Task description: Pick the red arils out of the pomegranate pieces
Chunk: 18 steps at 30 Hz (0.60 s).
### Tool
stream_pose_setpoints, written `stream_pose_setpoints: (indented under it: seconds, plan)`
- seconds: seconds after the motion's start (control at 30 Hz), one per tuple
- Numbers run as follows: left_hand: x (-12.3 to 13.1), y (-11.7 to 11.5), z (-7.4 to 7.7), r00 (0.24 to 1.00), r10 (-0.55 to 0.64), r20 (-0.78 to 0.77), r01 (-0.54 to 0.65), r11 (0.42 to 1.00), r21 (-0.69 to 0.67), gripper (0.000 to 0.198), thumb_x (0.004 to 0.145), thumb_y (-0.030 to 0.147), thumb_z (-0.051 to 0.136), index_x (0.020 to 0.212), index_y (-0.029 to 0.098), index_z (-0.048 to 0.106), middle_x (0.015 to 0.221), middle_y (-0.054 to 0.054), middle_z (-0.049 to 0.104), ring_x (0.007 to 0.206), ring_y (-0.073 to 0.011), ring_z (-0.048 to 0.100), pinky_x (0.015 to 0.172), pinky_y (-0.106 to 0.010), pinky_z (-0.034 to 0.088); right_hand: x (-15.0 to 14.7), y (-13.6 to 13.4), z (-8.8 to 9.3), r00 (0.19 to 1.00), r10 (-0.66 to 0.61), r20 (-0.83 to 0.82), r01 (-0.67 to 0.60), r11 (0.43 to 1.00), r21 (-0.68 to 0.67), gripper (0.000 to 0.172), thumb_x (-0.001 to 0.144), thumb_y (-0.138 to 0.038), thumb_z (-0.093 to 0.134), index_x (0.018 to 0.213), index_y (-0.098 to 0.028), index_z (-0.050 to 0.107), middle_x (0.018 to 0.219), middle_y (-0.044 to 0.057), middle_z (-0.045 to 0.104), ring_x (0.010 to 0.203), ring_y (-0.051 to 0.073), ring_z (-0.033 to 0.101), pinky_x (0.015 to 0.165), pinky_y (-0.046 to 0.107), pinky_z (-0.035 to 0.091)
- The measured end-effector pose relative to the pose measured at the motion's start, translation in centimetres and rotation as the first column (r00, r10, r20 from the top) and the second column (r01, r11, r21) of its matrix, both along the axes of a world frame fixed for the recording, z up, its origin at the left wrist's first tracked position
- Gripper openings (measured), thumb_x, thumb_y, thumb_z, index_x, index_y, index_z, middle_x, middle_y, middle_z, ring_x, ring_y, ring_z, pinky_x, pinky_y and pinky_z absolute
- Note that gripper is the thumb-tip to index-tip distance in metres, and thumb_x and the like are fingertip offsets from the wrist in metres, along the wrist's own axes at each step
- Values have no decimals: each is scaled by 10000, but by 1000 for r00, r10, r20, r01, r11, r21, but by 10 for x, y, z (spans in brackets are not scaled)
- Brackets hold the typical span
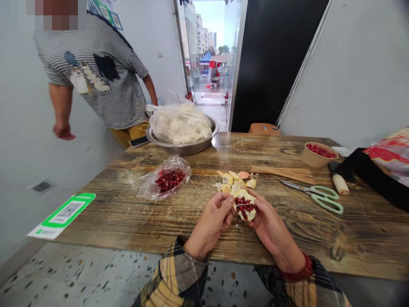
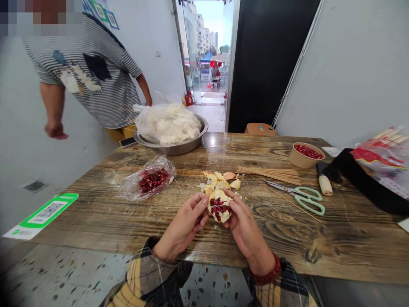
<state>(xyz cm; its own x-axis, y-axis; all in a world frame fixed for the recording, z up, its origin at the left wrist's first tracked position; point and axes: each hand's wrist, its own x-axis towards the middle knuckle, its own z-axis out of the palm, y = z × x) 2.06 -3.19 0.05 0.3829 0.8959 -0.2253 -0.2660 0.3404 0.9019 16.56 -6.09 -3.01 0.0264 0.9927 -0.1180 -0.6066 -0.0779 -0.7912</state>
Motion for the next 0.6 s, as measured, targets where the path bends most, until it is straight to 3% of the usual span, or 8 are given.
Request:
stream_pose_setpoints:
  seconds: [0.13, 0.3, 0.6]
  plan:
    - [2, -1, 2, 1000, 20, -15, -20, 1000, 1, 405, 693, 495, 707, 800, 167, 495, 599, 58, 510, 392, -9, 339, 364, -154, 122, -1, 2, -5, 999, -46, -6, 46, 998, -34, 295, 780, -341, 694, 1055, -237, 703, 893, 21, 705, 652, 127, 571, 455, 195, 401]
    - [3, -1, 1, 1000, -22, -18, 22, 999, 25, 409, 720, 526, 669, 828, 168, 503, 553, 69, 476, 369, -13, 331, 353, -151, 118, -1, 1, 0, 1000, 3, 24, -2, 1000, -15, 282, 807, -357, 666, 1061, -242, 707, 961, 37, 700, 670, 135, 568, 438, 198, 383]
    - [0, -2, -1, 995, -81, -59, 83, 996, 23, 406, 748, 552, 624, 836, 183, 479, 530, 57, 524, 332, -25, 368, 333, -149, 125, -1, 1, 2, 994, 9, 113, -6, 1000, -24, 273, 777, -453, 684, 950, -247, 728, 816, 32, 676, 621, 139, 548, 433, 212, 374]
